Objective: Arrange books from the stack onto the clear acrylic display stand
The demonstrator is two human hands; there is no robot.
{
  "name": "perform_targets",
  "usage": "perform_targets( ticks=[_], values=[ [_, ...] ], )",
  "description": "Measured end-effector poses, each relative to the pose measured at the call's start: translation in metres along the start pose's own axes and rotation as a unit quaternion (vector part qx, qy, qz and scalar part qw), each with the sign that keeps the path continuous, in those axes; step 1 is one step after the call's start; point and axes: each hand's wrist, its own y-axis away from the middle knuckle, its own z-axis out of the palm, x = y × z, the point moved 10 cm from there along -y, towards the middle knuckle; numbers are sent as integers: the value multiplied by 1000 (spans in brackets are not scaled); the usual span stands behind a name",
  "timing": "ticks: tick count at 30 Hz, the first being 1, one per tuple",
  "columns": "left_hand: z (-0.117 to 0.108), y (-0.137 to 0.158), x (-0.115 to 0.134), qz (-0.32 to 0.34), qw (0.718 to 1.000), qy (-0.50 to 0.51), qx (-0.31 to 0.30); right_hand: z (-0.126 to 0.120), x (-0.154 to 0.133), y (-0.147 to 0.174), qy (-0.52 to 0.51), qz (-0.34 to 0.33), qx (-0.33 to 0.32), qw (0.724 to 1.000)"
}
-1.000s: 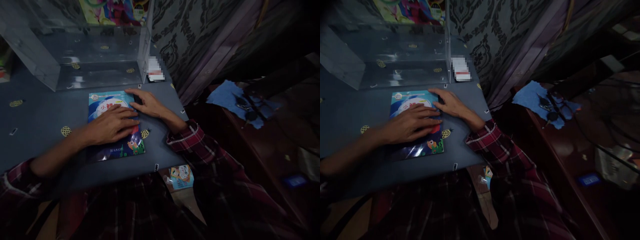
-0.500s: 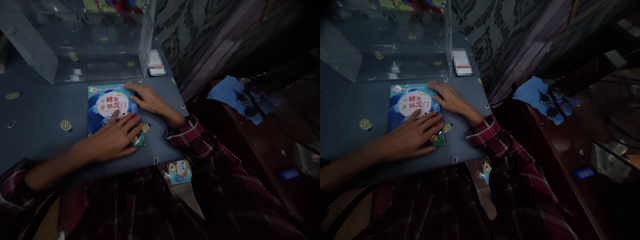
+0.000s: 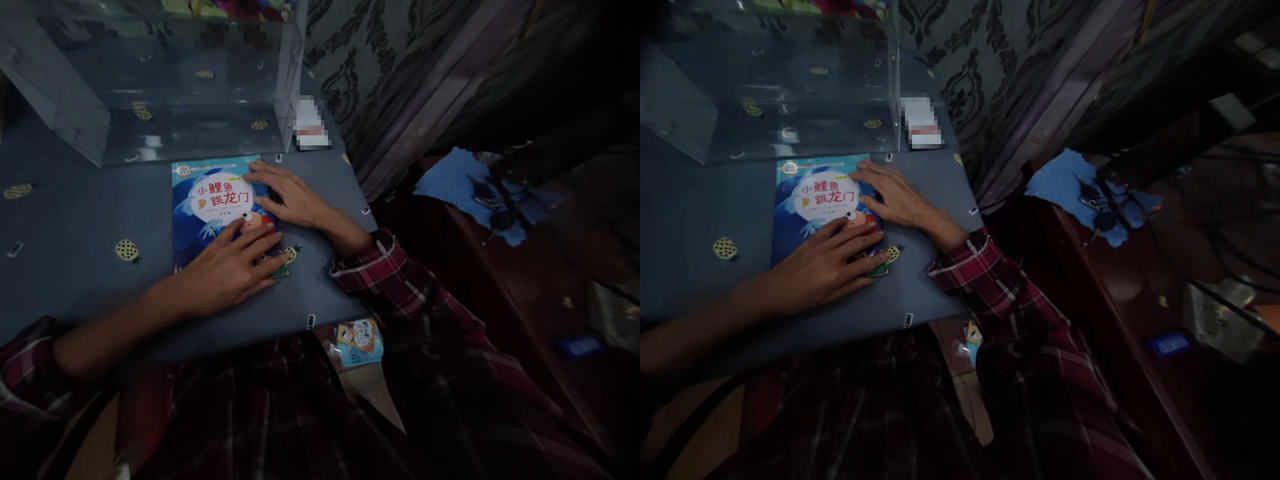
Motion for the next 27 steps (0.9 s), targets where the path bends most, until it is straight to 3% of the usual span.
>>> perform_targets(
  ticks=[12, 20, 27],
  values=[
    [-7, 8, 29, 72, 996, -8, 61, 5, -34, 46, 35, -13, -4, 999],
    [4, 21, 48, -14, 997, -70, -16, 13, -56, 85, 79, -6, -28, 996],
    [7, 40, 52, -107, 992, -73, 7, 13, -67, 103, 97, -17, -33, 995]
  ],
)
